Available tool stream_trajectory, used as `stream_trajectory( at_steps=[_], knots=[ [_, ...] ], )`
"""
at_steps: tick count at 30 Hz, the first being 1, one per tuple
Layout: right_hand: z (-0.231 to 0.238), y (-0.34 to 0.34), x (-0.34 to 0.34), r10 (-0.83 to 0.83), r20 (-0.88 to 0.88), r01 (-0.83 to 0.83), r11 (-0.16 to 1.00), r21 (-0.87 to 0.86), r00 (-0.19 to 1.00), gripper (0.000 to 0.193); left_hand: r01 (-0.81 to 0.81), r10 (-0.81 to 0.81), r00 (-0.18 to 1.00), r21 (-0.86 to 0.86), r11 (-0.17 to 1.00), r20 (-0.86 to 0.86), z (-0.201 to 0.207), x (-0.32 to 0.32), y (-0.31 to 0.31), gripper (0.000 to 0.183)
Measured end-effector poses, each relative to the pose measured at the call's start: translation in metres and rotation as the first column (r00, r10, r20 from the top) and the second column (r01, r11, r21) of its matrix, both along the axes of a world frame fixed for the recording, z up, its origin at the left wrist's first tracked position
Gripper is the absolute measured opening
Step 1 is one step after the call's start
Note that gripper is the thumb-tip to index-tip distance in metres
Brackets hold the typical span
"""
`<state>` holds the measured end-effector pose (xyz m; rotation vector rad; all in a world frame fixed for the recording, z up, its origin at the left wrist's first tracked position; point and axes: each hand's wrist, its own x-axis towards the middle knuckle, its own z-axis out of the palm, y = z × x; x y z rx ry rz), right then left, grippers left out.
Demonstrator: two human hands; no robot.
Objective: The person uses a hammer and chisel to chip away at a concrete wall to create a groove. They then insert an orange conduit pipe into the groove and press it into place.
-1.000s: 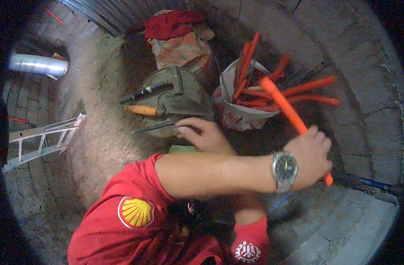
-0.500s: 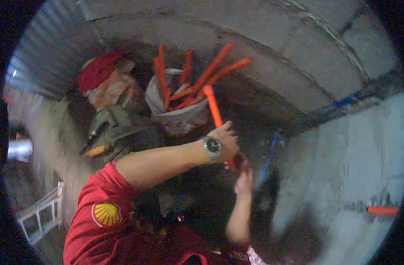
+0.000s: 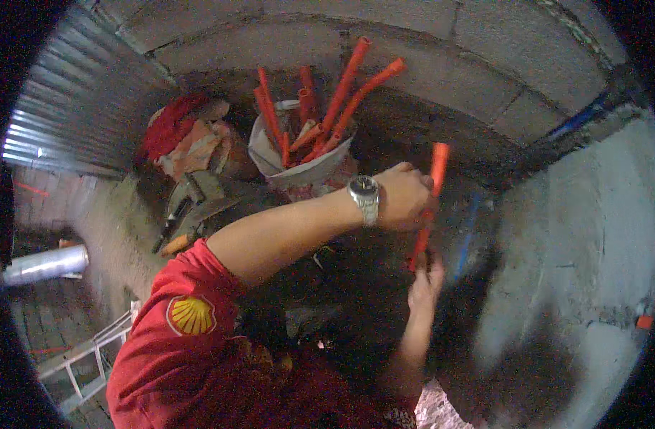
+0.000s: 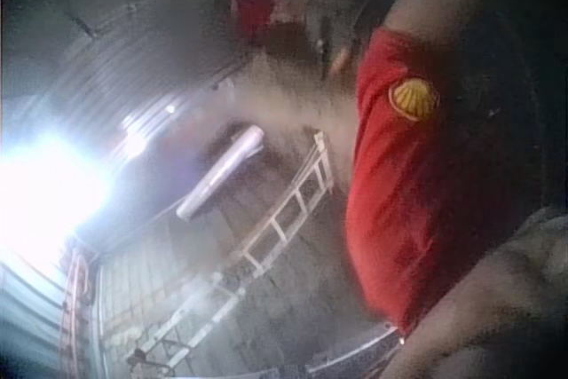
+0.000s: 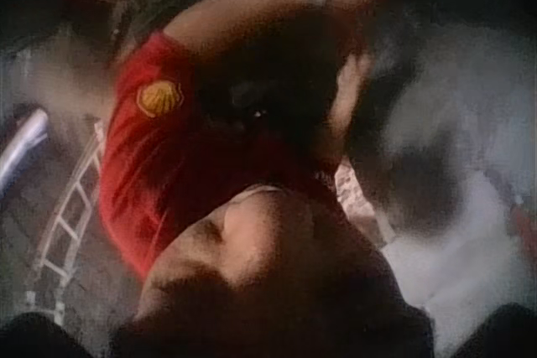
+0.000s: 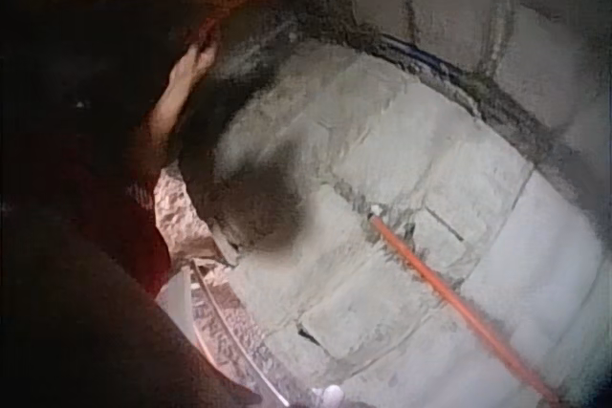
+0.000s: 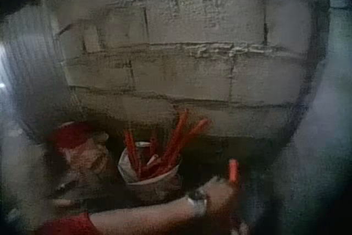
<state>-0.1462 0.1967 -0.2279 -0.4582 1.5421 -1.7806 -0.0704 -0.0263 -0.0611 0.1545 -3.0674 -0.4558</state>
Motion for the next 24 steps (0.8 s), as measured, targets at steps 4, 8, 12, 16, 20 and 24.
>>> stream_trajectory(
  at_steps=[4,8,12,16,20,24],
  knots=[
    [0.027,-0.011,0.014,-0.002,-0.057,-0.004,0.994,-0.110,0.998,0.042,-0.240,0.171,0.956,0.302,0.922,0.238,0.017,0.012,-0.018,0.068],
    [0.052,-0.031,0.043,0.105,-0.094,-0.118,0.983,-0.140,0.990,0.052,-0.309,0.230,0.951,0.575,0.757,0.208,0.009,0.027,-0.010,0.085],
    [0.057,-0.044,0.054,0.282,0.082,-0.255,0.935,-0.245,0.956,0.060,-0.315,0.267,0.940,0.242,0.918,0.212,0.051,0.109,-0.040,0.070],
    [0.049,-0.037,0.033,0.357,0.070,-0.329,0.909,-0.254,0.931,0.056,-0.745,0.739,0.667,0.103,0.659,0.097,0.064,0.271,-0.098,0.031],
    [0.029,-0.030,0.028,0.350,0.153,-0.308,0.920,-0.243,0.924,0.045,-0.946,0.960,0.279,-0.173,0.275,0.002,0.005,0.455,-0.086,0.035],
    [0.013,-0.020,0.011,0.297,0.106,-0.277,0.946,-0.167,0.949,0.041,-0.927,0.941,0.338,-0.180,0.330,-0.019,-0.070,0.521,-0.054,0.044]
  ],
)
